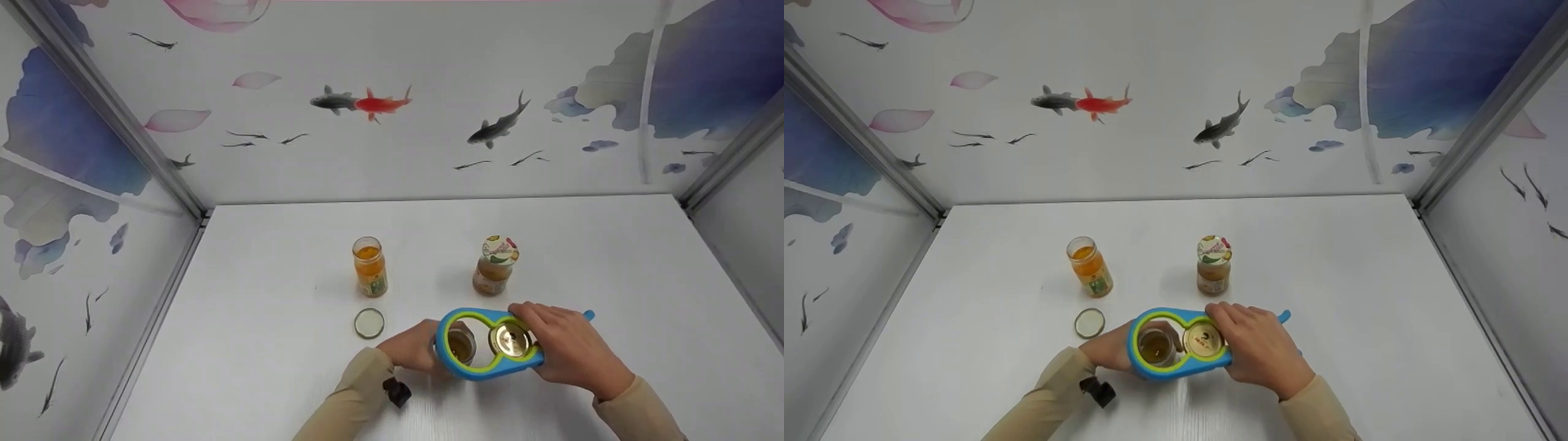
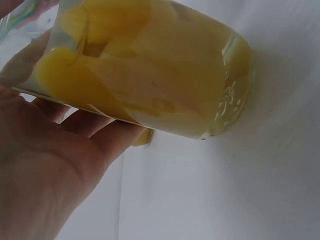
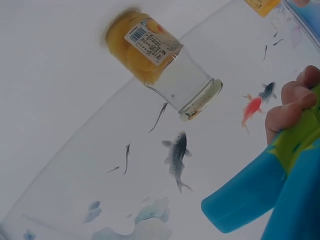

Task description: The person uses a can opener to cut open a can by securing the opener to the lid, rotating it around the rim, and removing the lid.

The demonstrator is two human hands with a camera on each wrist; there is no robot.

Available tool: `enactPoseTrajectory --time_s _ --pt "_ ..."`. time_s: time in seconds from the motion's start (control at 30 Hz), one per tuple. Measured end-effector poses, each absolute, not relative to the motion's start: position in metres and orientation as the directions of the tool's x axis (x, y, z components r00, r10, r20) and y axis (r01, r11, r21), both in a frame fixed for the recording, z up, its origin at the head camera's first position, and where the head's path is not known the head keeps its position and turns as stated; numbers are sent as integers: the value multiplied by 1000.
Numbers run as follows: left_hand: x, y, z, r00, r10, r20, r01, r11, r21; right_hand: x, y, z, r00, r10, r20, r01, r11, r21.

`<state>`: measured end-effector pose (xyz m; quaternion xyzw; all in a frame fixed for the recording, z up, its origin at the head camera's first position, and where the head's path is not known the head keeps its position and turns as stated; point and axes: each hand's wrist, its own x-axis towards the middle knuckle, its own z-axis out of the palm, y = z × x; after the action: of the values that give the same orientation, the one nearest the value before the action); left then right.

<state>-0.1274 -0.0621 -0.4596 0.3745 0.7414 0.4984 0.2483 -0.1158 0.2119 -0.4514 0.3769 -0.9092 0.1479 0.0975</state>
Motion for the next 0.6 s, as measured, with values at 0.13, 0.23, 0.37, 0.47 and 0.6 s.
enactPoseTrajectory --time_s 0.13,0.23,0.37,0.47,0.6 --pt "-144 -57 -515 -628 778 -31 299 277 913 -114 218 -453 -718 -634 288 -692 693 -201" --pt "-149 -62 -526 -603 798 -6 284 221 933 -112 223 -454 -731 -618 289 -677 709 -196" --pt "-150 -64 -524 -598 802 -4 259 198 945 -111 230 -456 -745 -597 298 -658 730 -182" --pt "-150 -64 -519 -590 807 25 283 178 942 -110 235 -460 -752 -583 306 -647 741 -179" --pt "-152 -67 -520 -580 811 73 282 116 952 -107 239 -465 -779 -561 278 -619 759 -202"
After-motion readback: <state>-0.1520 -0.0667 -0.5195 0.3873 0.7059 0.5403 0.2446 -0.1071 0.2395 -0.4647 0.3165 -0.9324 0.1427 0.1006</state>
